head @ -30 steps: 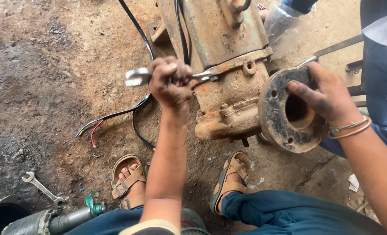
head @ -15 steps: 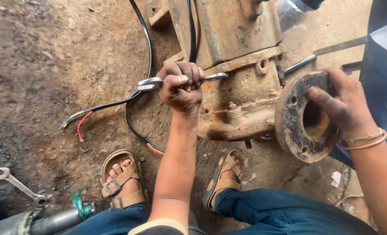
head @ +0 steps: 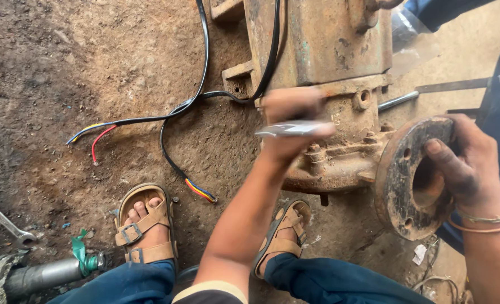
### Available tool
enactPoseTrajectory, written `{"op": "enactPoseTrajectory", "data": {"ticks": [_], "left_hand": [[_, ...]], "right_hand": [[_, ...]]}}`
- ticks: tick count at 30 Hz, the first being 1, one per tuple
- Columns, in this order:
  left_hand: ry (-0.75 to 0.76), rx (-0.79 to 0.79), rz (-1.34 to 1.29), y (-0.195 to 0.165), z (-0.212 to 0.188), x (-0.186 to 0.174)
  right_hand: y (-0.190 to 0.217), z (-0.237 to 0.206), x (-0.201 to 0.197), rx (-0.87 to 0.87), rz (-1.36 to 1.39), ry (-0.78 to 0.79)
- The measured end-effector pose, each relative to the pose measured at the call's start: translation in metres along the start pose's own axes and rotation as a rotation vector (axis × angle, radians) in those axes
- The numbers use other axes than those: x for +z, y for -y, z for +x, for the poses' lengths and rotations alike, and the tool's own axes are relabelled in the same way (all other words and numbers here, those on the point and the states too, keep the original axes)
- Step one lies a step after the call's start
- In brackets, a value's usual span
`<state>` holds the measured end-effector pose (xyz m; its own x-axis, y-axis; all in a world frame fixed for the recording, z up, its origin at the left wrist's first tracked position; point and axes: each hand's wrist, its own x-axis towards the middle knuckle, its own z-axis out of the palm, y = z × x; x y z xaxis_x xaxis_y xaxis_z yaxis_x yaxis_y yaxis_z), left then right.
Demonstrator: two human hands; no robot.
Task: The person uses a wrench to tighten bolts on a large, rusty piece of machinery. They hold a circular metal part in place with one hand while turning the wrench with the other.
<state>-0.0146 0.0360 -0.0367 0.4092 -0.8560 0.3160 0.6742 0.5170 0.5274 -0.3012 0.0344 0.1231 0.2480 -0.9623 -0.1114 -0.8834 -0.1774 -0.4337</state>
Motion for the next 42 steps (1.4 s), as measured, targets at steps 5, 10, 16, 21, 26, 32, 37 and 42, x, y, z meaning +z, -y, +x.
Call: {"op": "enactPoseTrajectory", "data": {"ticks": [5, 10, 16, 21, 26, 32, 37, 42], "left_hand": [[0.016, -0.124, 0.105, 0.002, 0.007, 0.001], [0.085, -0.199, 0.179, 0.000, 0.006, -0.011], [0.184, -0.357, 0.183, -0.007, 0.029, -0.017], [0.402, -0.449, 0.326, -0.025, 0.046, -0.034], [0.715, -0.301, 0.507, -0.044, 0.070, -0.028], [0.559, -0.224, 0.503, -0.037, 0.074, 0.013], [0.620, -0.202, 0.731, -0.008, 0.074, 0.029], [0.499, -0.187, 0.766, -0.001, 0.079, 0.035]], "right_hand": [[0.003, -0.001, 0.000, 0.030, -0.012, 0.011], [0.012, 0.000, 0.002, 0.044, -0.056, 0.001], [0.008, 0.004, -0.005, 0.128, 0.273, 0.131], [-0.026, 0.005, -0.007, 0.262, 0.623, 0.216], [-0.068, 0.000, -0.006, 0.283, 0.753, 0.250], [-0.075, -0.007, 0.001, 0.282, 0.641, 0.249], [-0.056, 0.006, -0.002, 0.389, 0.449, 0.289], [-0.013, 0.002, -0.001, 0.196, 0.409, 0.121]]}}
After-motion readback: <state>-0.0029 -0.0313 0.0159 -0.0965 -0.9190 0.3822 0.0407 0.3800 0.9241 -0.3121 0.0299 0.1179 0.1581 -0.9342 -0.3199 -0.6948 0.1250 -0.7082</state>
